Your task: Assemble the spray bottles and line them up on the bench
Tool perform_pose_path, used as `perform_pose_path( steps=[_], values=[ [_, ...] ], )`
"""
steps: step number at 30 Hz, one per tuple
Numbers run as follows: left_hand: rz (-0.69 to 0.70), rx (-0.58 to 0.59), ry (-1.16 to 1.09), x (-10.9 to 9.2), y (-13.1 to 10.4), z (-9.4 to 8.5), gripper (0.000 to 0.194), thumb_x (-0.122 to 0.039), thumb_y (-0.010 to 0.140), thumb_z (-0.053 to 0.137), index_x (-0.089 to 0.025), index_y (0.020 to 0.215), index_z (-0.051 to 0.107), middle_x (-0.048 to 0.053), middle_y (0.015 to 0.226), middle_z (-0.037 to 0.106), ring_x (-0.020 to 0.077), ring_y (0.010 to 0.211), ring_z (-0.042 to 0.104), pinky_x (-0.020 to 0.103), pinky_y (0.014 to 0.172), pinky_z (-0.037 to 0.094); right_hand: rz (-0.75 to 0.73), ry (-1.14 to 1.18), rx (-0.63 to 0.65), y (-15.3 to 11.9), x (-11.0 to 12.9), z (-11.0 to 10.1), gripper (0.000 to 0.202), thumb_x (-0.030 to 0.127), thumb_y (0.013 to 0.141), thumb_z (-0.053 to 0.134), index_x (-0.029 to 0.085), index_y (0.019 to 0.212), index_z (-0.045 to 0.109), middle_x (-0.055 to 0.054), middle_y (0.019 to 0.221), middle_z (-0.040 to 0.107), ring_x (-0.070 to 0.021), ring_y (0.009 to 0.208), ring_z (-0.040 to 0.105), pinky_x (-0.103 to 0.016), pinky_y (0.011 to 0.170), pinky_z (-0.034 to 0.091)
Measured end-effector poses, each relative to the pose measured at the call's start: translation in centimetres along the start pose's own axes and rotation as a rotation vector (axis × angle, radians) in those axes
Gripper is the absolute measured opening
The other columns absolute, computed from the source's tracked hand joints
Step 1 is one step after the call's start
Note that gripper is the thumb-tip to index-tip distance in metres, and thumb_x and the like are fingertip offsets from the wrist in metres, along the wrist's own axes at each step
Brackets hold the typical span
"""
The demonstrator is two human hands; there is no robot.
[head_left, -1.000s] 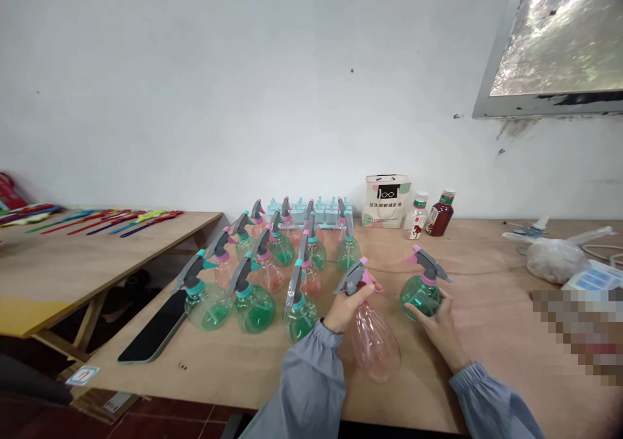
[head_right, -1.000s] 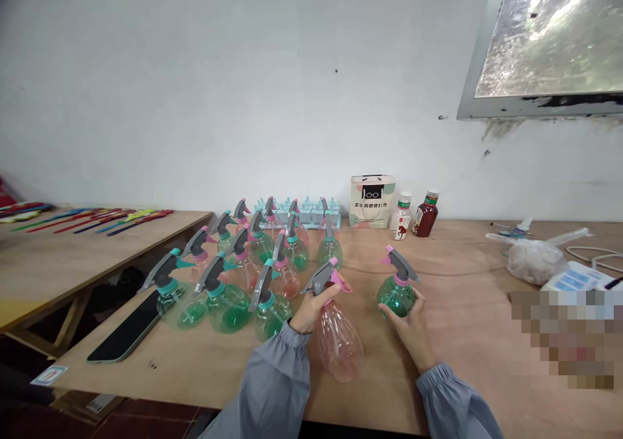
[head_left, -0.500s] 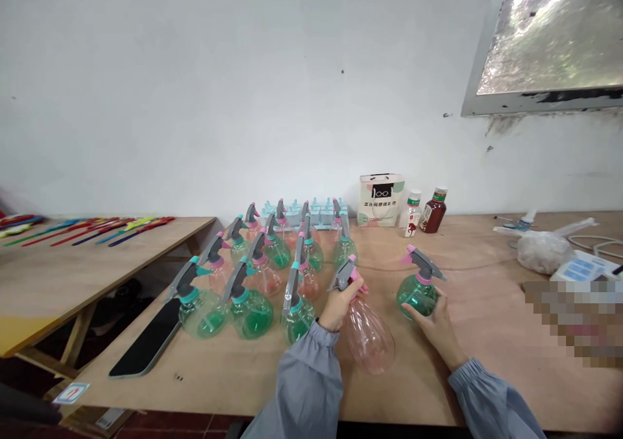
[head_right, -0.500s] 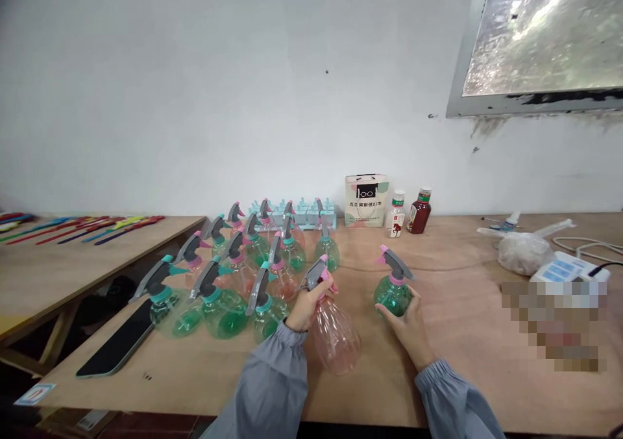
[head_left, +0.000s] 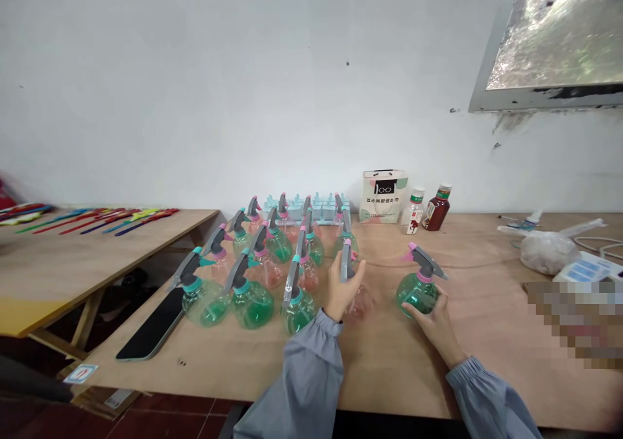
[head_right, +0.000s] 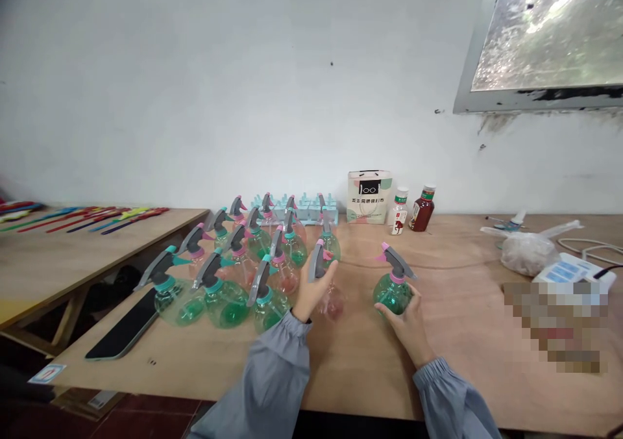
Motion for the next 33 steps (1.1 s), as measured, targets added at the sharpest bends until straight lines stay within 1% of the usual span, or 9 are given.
perform_pose_path(
  steps=[10,15,18,20,22,24,27,29,33],
  values=[
    [0.021,-0.156,0.108,2.2,0.3,-0.2,0.051,-0.039,0.064,0.081,-0.023,0.108,0.063,0.006,0.094,0.071,0.0254,0.095,0.066,0.040,0.094,0.048,-0.092,-0.007,0.072,-2.2,1.1,-0.8,0.095,0.067,0.062,0.077,0.021,0.135,0.036,-0.020,0.137,0.051,-0.0385,0.126,0.052,-0.059,0.102,0.045],
    [-0.061,-0.098,0.147,3.8,-0.4,0.2,0.062,-0.040,0.066,0.079,-0.024,0.122,0.058,0.006,0.096,0.072,0.0255,0.095,0.067,0.042,0.095,0.047,-0.129,0.008,0.143,1.4,4.7,-2.2,0.093,0.066,0.062,0.076,0.021,0.135,0.041,-0.018,0.137,0.054,-0.0374,0.125,0.055,-0.056,0.103,0.047],
    [-0.097,-0.077,0.106,4.6,-0.7,0.2,0.064,-0.040,0.067,0.078,-0.025,0.125,0.056,0.004,0.095,0.072,0.0228,0.091,0.067,0.038,0.091,0.049,-0.168,0.064,0.273,4.1,7.4,-1.9,0.087,0.061,0.063,0.076,0.025,0.135,0.045,-0.014,0.140,0.055,-0.0343,0.126,0.055,-0.049,0.099,0.051],
    [-0.101,-0.057,0.089,5.1,-0.8,0.3,0.062,-0.039,0.067,0.078,-0.025,0.124,0.057,0.002,0.091,0.071,0.0210,0.087,0.067,0.036,0.089,0.050,-0.169,0.095,0.346,5.4,8.0,-1.2,0.081,0.058,0.063,0.077,0.027,0.133,0.050,-0.012,0.137,0.059,-0.0330,0.120,0.060,-0.046,0.092,0.056],
    [-0.085,-0.028,0.104,5.4,-0.7,0.5,0.061,-0.039,0.069,0.078,-0.025,0.124,0.057,0.002,0.089,0.070,0.0198,0.083,0.066,0.035,0.086,0.050,-0.140,0.097,0.359,6.4,7.3,-0.5,0.072,0.056,0.060,0.078,0.027,0.124,0.059,-0.011,0.126,0.067,-0.0323,0.106,0.066,-0.044,0.083,0.059],
    [-0.070,-0.013,0.130,5.7,-0.6,0.7,0.059,-0.039,0.070,0.076,-0.024,0.124,0.056,0.002,0.089,0.069,0.0189,0.079,0.064,0.035,0.084,0.049,-0.082,0.088,0.320,7.0,5.9,-0.2,0.053,0.057,0.059,0.076,0.026,0.102,0.069,-0.010,0.099,0.074,-0.0313,0.085,0.070,-0.044,0.070,0.060],
    [-0.066,-0.016,0.131,5.9,-0.6,0.6,0.053,-0.038,0.073,0.073,-0.024,0.121,0.056,0.001,0.087,0.068,0.0179,0.077,0.063,0.035,0.083,0.048,-0.033,0.070,0.279,7.0,4.9,0.0,0.035,0.058,0.060,0.072,0.026,0.075,0.069,-0.005,0.064,0.068,-0.0295,0.064,0.066,-0.045,0.058,0.058],
    [-0.064,-0.008,0.104,6.0,-0.6,0.7,0.049,-0.038,0.074,0.072,-0.024,0.118,0.056,0.000,0.087,0.069,0.0173,0.077,0.063,0.034,0.083,0.047,-0.058,0.099,0.311,6.5,5.7,0.4,0.035,0.057,0.062,0.071,0.026,0.078,0.071,-0.006,0.069,0.070,-0.0314,0.072,0.069,-0.047,0.065,0.059],
    [-0.071,0.009,0.070,6.1,-0.5,0.8,0.043,-0.038,0.076,0.071,-0.023,0.113,0.057,-0.001,0.082,0.068,0.0162,0.074,0.063,0.031,0.078,0.047,-0.059,0.206,0.370,5.7,7.5,1.0,0.048,0.059,0.068,0.068,0.027,0.103,0.070,-0.012,0.107,0.074,-0.0359,0.105,0.068,-0.053,0.091,0.055]
  ],
)
Point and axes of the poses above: each hand's wrist, its own y-axis towards the middle knuckle, its own z-axis out of the palm, x = y × z, the point moved 7 cm from there along y, towards the middle knuckle
